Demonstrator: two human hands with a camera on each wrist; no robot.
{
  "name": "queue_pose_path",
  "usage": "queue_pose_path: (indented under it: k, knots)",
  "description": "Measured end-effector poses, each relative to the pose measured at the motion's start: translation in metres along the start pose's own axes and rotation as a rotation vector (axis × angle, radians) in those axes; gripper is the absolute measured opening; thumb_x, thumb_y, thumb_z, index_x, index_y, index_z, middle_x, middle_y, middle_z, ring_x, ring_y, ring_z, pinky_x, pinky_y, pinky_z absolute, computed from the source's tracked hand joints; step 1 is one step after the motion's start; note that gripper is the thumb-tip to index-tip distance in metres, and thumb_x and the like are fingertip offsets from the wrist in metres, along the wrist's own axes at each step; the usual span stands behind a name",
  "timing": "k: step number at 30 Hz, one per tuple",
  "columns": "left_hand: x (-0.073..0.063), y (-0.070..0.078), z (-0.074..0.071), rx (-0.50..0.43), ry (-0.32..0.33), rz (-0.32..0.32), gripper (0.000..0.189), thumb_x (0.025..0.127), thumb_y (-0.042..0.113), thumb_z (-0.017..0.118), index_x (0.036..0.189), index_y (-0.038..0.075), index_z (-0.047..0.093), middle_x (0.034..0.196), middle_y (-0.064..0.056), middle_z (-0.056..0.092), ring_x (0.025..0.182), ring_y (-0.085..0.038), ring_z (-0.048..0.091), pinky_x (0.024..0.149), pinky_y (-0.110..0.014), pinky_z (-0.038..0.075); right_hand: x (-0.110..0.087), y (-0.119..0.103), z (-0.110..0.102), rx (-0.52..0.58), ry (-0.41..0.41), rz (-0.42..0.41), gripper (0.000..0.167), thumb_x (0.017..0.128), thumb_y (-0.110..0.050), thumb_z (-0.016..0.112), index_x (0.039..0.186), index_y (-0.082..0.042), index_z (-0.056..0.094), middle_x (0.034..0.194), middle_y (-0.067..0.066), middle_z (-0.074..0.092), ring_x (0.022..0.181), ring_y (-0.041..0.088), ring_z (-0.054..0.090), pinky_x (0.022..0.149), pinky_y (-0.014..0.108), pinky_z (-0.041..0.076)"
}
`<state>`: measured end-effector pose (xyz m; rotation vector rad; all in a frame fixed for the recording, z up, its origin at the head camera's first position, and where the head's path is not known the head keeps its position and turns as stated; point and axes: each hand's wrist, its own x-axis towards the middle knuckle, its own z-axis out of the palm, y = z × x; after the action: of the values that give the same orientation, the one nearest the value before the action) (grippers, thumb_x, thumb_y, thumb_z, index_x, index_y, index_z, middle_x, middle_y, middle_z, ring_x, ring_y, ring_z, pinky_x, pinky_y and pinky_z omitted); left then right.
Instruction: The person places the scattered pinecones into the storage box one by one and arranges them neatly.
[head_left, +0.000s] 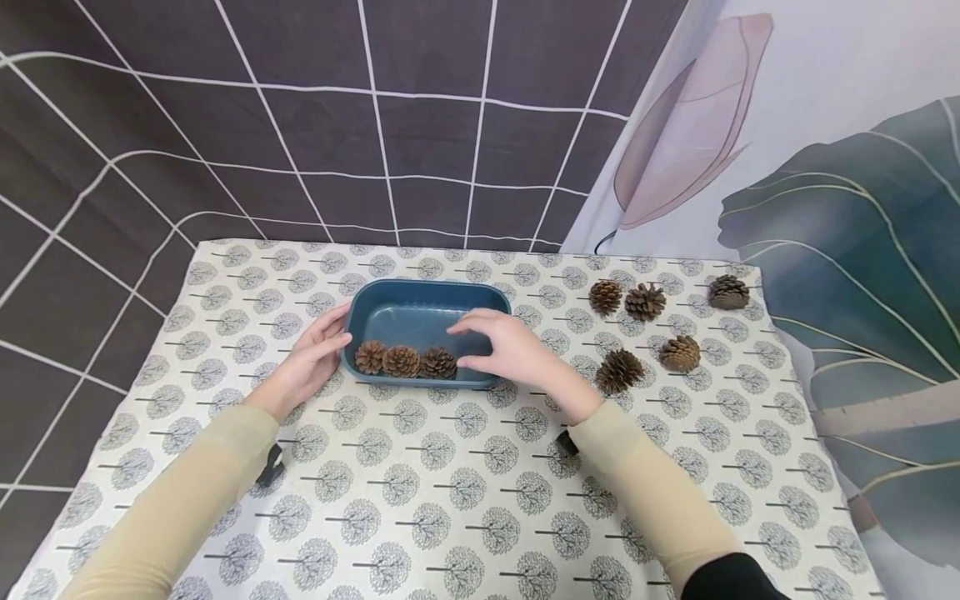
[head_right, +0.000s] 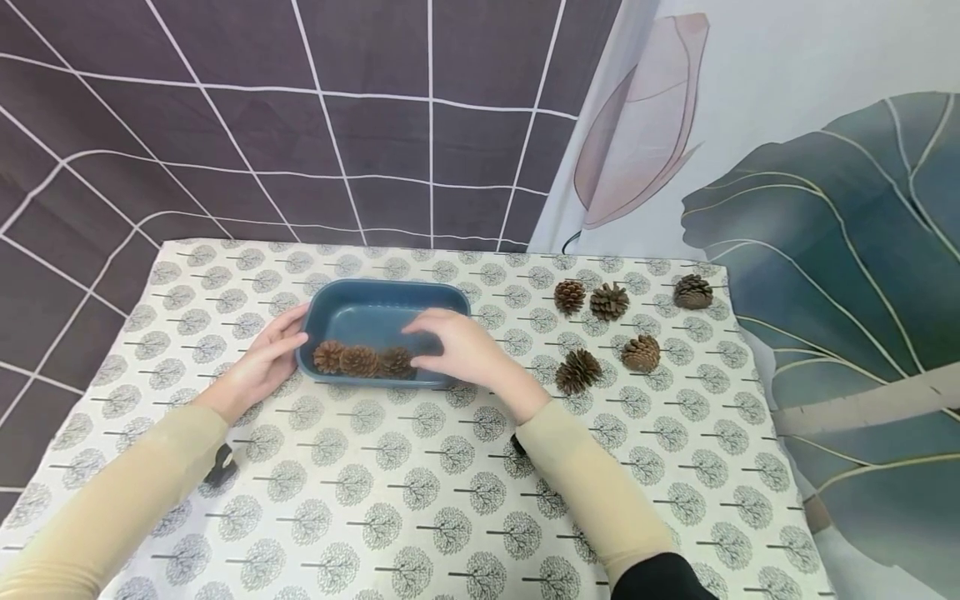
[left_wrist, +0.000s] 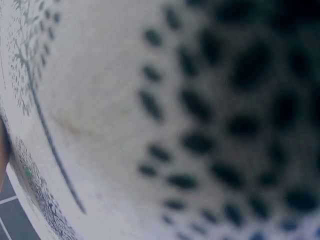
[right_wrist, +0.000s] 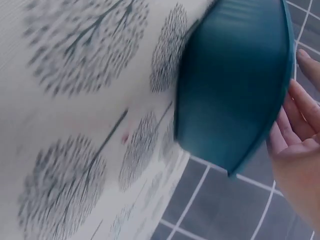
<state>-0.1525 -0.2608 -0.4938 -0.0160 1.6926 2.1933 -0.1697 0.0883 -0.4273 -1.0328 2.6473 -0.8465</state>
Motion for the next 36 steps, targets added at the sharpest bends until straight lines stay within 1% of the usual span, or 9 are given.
queue_pose_path:
  k: [4, 6, 11, 12, 18, 21, 25, 28, 36]
  knots:
    - [0.000, 0.001, 0.000, -0.002, 0.000, -0.002, 0.065, 0.107, 0.002, 0.050, 0.167, 0.015, 0.028, 0.180, -0.011, 0.010, 0.156, -0.005, 0.033, 0.139, -0.037, 0.011, -0.013, 0.004, -0.011, 0.035, 0.052, 0.005, 0.047, 0.092, -0.018, 0.082, 0.135, -0.005, 0.069, 0.143, 0.017, 0.068, 0.137, 0.037, 0.061, 0.126, 0.054, 0.043]
    - [0.000, 0.001, 0.000, -0.007, -0.002, 0.000, 0.065, 0.107, 0.002, 0.051, 0.167, 0.015, 0.028, 0.180, -0.011, 0.010, 0.155, -0.005, 0.034, 0.139, -0.037, 0.011, -0.020, 0.006, -0.016, 0.050, 0.078, 0.015, 0.048, 0.091, -0.017, 0.082, 0.135, -0.004, 0.069, 0.142, 0.017, 0.068, 0.128, 0.036, 0.067, 0.124, 0.054, 0.045]
    - [0.000, 0.000, 0.000, -0.009, -0.003, 0.004, 0.064, 0.107, 0.001, 0.051, 0.166, 0.014, 0.029, 0.179, -0.011, 0.011, 0.147, 0.002, 0.040, 0.139, -0.037, 0.012, -0.039, 0.012, -0.027, 0.060, 0.124, 0.060, 0.049, 0.091, -0.017, 0.083, 0.136, -0.004, 0.069, 0.142, 0.017, 0.068, 0.129, 0.037, 0.065, 0.123, 0.058, 0.045]
    - [0.000, 0.000, 0.000, -0.009, -0.003, 0.004, 0.064, 0.107, 0.001, 0.051, 0.166, 0.014, 0.029, 0.179, -0.011, 0.011, 0.145, 0.003, 0.042, 0.139, -0.037, 0.012, -0.042, 0.014, -0.028, 0.063, 0.132, 0.071, 0.049, 0.091, -0.017, 0.083, 0.136, -0.005, 0.069, 0.143, 0.017, 0.068, 0.137, 0.037, 0.061, 0.124, 0.059, 0.044]
    - [0.001, 0.000, 0.001, -0.016, -0.003, 0.005, 0.064, 0.107, 0.001, 0.051, 0.166, 0.013, 0.028, 0.179, -0.011, 0.012, 0.137, 0.008, 0.046, 0.139, -0.036, 0.013, -0.065, 0.025, -0.036, 0.047, 0.176, 0.095, 0.048, 0.091, -0.015, 0.083, 0.136, -0.004, 0.068, 0.144, 0.020, 0.066, 0.137, 0.040, 0.061, 0.122, 0.061, 0.045]
    - [0.001, 0.000, 0.001, -0.005, -0.004, 0.003, 0.065, 0.107, 0.002, 0.051, 0.167, 0.013, 0.027, 0.179, -0.011, 0.011, 0.144, 0.003, 0.043, 0.139, -0.036, 0.013, -0.077, 0.031, -0.039, 0.023, 0.199, 0.110, 0.048, 0.090, -0.014, 0.083, 0.135, -0.003, 0.069, 0.143, 0.019, 0.067, 0.135, 0.040, 0.061, 0.122, 0.060, 0.046]
    - [0.001, 0.000, 0.000, 0.009, -0.006, -0.006, 0.066, 0.108, 0.002, 0.050, 0.168, 0.012, 0.024, 0.180, -0.011, 0.009, 0.160, -0.009, 0.028, 0.139, -0.037, 0.011, -0.092, 0.038, -0.041, 0.004, 0.226, 0.129, 0.049, 0.089, -0.012, 0.084, 0.134, -0.003, 0.069, 0.140, 0.018, 0.069, 0.133, 0.039, 0.062, 0.121, 0.060, 0.046]
    - [0.000, 0.000, 0.001, 0.010, -0.008, -0.012, 0.067, 0.108, 0.002, 0.049, 0.168, 0.011, 0.022, 0.180, -0.011, 0.007, 0.165, -0.016, 0.019, 0.139, -0.038, 0.010, -0.104, 0.044, -0.043, -0.015, 0.241, 0.133, 0.049, 0.088, -0.011, 0.085, 0.134, -0.002, 0.068, 0.139, 0.018, 0.069, 0.132, 0.040, 0.063, 0.120, 0.060, 0.046]
    - [0.000, 0.001, 0.000, 0.004, -0.002, -0.018, 0.066, 0.108, 0.001, 0.048, 0.168, 0.012, 0.023, 0.180, -0.010, 0.008, 0.165, -0.016, 0.019, 0.139, -0.039, 0.009, -0.129, 0.057, -0.046, -0.091, 0.232, 0.164, 0.050, 0.086, -0.010, 0.086, 0.132, -0.003, 0.069, 0.139, 0.021, 0.069, 0.133, 0.043, 0.061, 0.120, 0.064, 0.044]
